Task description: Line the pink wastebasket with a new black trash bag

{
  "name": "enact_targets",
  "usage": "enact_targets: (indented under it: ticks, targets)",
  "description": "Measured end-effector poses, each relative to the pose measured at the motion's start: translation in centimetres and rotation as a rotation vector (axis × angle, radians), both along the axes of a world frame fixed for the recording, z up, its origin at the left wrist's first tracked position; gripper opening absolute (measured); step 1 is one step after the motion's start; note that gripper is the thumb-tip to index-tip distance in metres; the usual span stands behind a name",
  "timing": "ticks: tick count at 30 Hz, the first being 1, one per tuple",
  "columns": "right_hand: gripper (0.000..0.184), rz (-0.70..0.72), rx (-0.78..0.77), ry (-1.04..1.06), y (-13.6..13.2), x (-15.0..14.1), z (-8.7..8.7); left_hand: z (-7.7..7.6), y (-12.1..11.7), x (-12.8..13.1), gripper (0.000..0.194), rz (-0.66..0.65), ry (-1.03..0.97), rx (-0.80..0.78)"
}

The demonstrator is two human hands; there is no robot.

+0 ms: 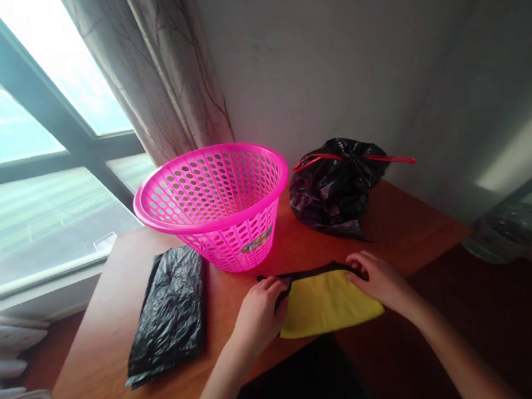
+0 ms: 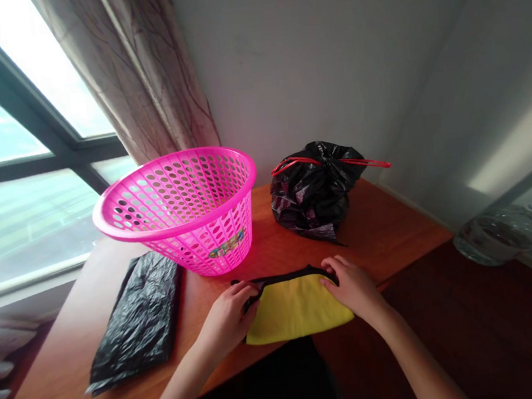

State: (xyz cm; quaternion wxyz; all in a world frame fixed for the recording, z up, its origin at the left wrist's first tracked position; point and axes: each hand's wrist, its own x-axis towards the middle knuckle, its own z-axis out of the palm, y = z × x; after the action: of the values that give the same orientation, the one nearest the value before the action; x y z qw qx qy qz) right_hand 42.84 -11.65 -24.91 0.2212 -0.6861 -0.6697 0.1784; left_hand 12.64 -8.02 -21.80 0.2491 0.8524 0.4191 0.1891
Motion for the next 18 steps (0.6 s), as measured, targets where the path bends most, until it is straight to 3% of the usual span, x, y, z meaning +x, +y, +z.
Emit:
enact_targets:
  ticks: [4, 7, 10, 13, 18]
  targets:
    - [0.008, -0.009, -0.039, 0.039, 0.0, -0.2, 0.6, -0.9, 0.2, -0.2, 0.016, 0.115, -0.056, 0.005]
    - [0.009, -0.017, -0.038, 0.118, -0.1, -0.4, 1.0, -1.2, 0.3, -0.1, 0.017, 0.168, -0.061, 0.002]
    - [0.01, -0.035, -0.044, 0.141, 0.0, -0.6, 0.9, -1.6, 0.3, 0.0, 0.032, 0.187, -0.065, 0.002]
    - [0.01, -0.07, -0.009, 0.053, 0.2, -0.8, 0.3, -1.9, 0.3, 0.1, 0.036, 0.205, -0.021, 0.024]
    - [0.012, -0.124, 0.051, -0.169, 0.0, -0.9, -0.7, -1.7, 0.2, 0.6, 0.023, 0.252, 0.17, 0.098]
